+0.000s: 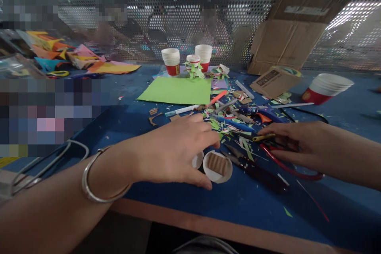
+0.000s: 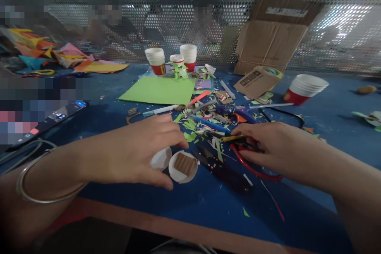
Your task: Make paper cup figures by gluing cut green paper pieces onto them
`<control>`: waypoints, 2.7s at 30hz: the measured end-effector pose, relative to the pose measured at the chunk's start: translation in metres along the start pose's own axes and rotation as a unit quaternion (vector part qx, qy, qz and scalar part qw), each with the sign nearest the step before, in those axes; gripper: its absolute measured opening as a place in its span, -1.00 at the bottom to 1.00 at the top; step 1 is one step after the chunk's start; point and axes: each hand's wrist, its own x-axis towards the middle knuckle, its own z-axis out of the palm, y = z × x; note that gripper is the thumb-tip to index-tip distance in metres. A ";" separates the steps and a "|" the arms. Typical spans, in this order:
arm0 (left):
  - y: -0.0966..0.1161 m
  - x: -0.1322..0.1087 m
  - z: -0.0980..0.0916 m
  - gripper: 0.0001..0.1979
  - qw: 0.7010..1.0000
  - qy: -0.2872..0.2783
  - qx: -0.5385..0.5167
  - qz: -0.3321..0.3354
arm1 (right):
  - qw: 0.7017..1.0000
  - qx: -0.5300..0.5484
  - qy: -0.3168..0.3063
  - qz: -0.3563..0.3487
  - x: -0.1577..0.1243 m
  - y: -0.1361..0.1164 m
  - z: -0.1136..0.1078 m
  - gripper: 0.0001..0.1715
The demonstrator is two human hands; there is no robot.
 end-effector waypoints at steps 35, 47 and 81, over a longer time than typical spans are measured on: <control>-0.048 0.016 -0.012 -0.76 0.971 0.224 -0.018 -0.080 | 0.981 0.072 0.158 -0.084 -0.002 -0.021 0.008 -0.68; -0.089 0.055 0.022 -0.70 0.947 0.281 0.073 -0.136 | 0.980 0.089 0.168 -0.051 0.002 -0.025 0.013 -0.67; 0.034 -0.101 0.082 -0.75 0.951 0.268 -0.151 -0.020 | 0.955 -0.044 0.265 -0.124 -0.112 -0.053 0.068 -0.72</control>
